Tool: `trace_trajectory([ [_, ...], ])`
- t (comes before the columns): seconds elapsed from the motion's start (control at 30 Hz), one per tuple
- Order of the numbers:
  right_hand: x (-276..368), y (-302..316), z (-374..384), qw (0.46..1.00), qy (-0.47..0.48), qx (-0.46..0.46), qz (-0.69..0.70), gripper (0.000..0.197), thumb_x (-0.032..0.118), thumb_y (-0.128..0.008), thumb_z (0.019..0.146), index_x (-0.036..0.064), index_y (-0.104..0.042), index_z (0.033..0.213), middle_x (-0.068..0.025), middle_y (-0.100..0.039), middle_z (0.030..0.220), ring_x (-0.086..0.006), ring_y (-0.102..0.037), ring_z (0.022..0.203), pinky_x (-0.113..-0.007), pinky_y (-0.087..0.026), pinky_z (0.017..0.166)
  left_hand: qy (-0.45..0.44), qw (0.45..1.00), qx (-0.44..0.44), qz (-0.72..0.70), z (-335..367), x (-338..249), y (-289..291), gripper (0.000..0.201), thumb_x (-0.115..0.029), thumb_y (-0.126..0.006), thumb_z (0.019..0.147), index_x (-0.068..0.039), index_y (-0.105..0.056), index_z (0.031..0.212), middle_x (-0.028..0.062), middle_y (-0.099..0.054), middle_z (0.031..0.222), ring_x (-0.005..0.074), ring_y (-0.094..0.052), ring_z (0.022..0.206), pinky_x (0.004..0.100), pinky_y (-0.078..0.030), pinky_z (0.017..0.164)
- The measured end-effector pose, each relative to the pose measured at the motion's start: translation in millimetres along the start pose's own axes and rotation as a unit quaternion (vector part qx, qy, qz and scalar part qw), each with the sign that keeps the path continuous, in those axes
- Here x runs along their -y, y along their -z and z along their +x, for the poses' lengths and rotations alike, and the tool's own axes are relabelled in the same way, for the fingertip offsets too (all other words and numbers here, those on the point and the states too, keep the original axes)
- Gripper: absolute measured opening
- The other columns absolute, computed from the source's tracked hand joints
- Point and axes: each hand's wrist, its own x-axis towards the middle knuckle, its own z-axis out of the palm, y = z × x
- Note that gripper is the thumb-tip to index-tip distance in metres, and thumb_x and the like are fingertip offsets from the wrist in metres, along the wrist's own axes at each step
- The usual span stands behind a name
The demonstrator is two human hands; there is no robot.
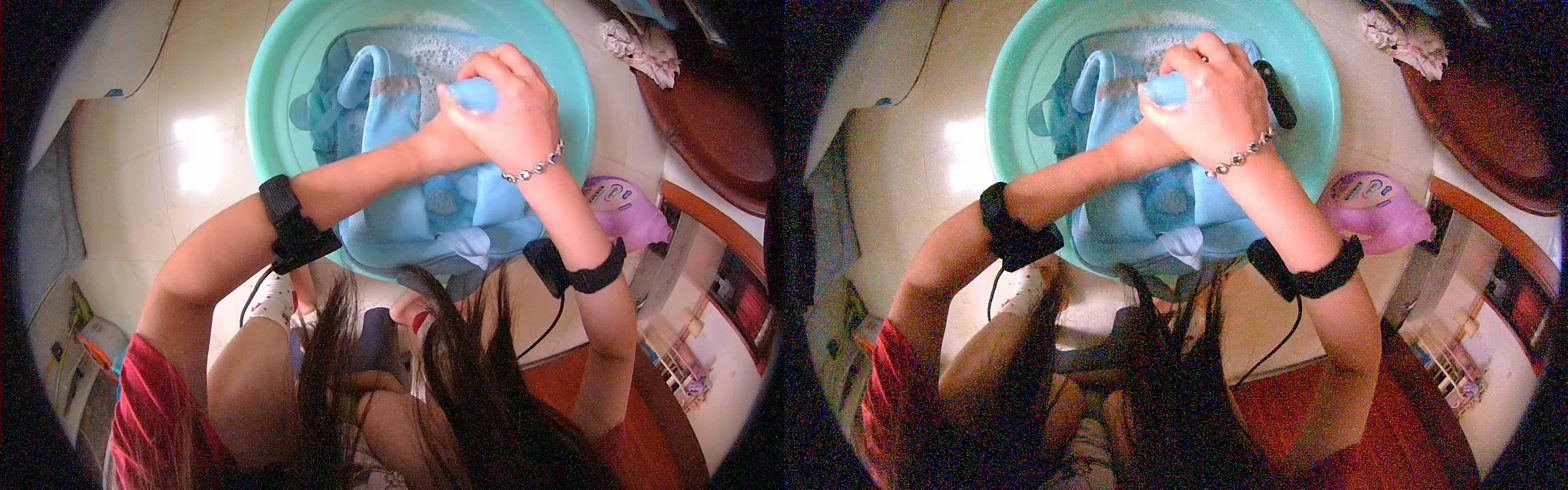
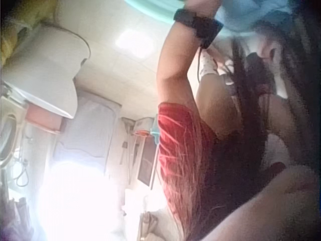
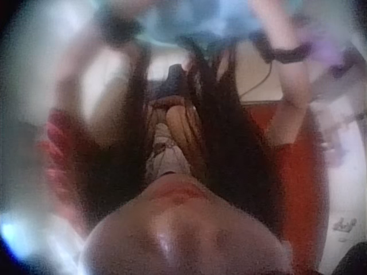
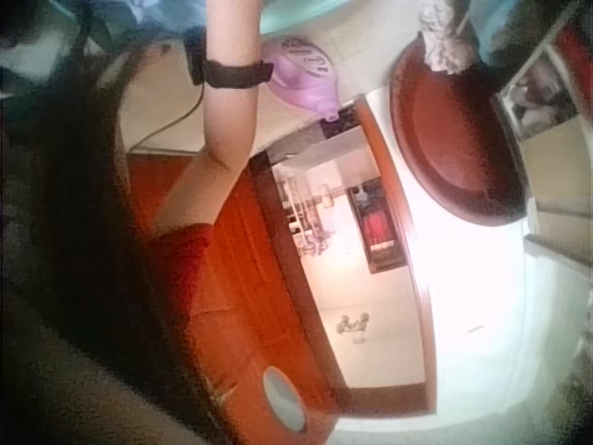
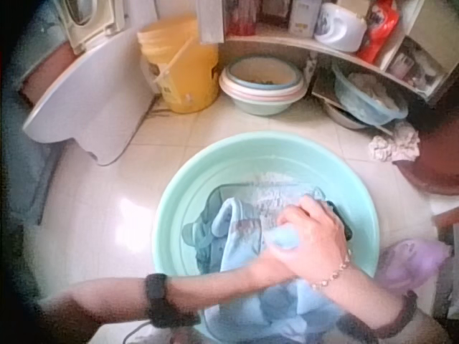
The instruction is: The person hand-washes a light blue baby carrier in a green basin filled with soapy water. They scrub the fabric with their hands, squeeze the material to work the soap in, and repeatedly submerge and lift the carrier to rinse it.
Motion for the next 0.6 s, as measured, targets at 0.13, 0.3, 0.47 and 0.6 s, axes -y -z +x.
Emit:
trace_trajectory([
  [0.13, -12.2, -0.9, 9.0, 0.995, 0.018, 0.086, -0.05, 0.024, 0.03, -0.059, 0.064, 0.007, -0.054, 0.063, -0.0107, -0.054, 0.065, -0.0308, -0.053, 0.06, -0.037, -0.044, 0.053, 0.059, 0.996, 0.01, 0.062, 1.7, 0.9, -10.5, 0.028, -0.023, -0.049, 0.073, -0.006, -0.052, 0.095, 0.0125, -0.056, 0.093, 0.0274, -0.051, 0.09, 0.0356, -0.038, 0.081],
  [0.3, -20.4, -1.6, 8.4, 0.994, 0.028, 0.101, -0.007, 0.022, 0.027, -0.053, 0.071, 0.0051, -0.056, 0.067, -0.0158, -0.055, 0.066, -0.0335, -0.052, 0.059, -0.038, -0.042, 0.051, 0.0, 0.998, 0.053, 0.043, 6.9, -8.0, -1.5, 0.031, -0.014, -0.048, 0.072, -0.005, -0.052, 0.101, 0.0108, -0.051, 0.103, 0.0252, -0.048, 0.098, 0.0344, -0.037, 0.088],
  [0.47, -26.4, -4.1, 8.1, 0.994, 0.014, 0.111, 0.008, 0.028, 0.033, -0.052, 0.071, 0.0055, -0.059, 0.067, -0.0168, -0.056, 0.062, -0.0331, -0.054, 0.058, -0.038, -0.045, 0.054, 0.14, 0.987, 0.066, -0.045, 7.5, -8.8, 0.2, 0.029, -0.03, -0.053, 0.069, -0.009, -0.056, 0.088, 0.0128, -0.058, 0.083, 0.0253, -0.056, 0.079, 0.0341, -0.043, 0.071],
  [0.6, -39.1, -2.9, 0.7, 0.969, -0.128, 0.167, 0.132, 0.035, 0.037, -0.054, 0.072, 0.0037, -0.057, 0.083, -0.0163, -0.059, 0.077, -0.0295, -0.057, 0.071, -0.035, -0.046, 0.065, 0.319, 0.928, 0.107, -0.157, 14.1, -18.9, 17.8, 0.036, -0.037, -0.056, 0.068, -0.007, -0.058, 0.088, 0.0149, -0.058, 0.08, 0.0224, -0.057, 0.074, 0.0318, -0.044, 0.068],
])
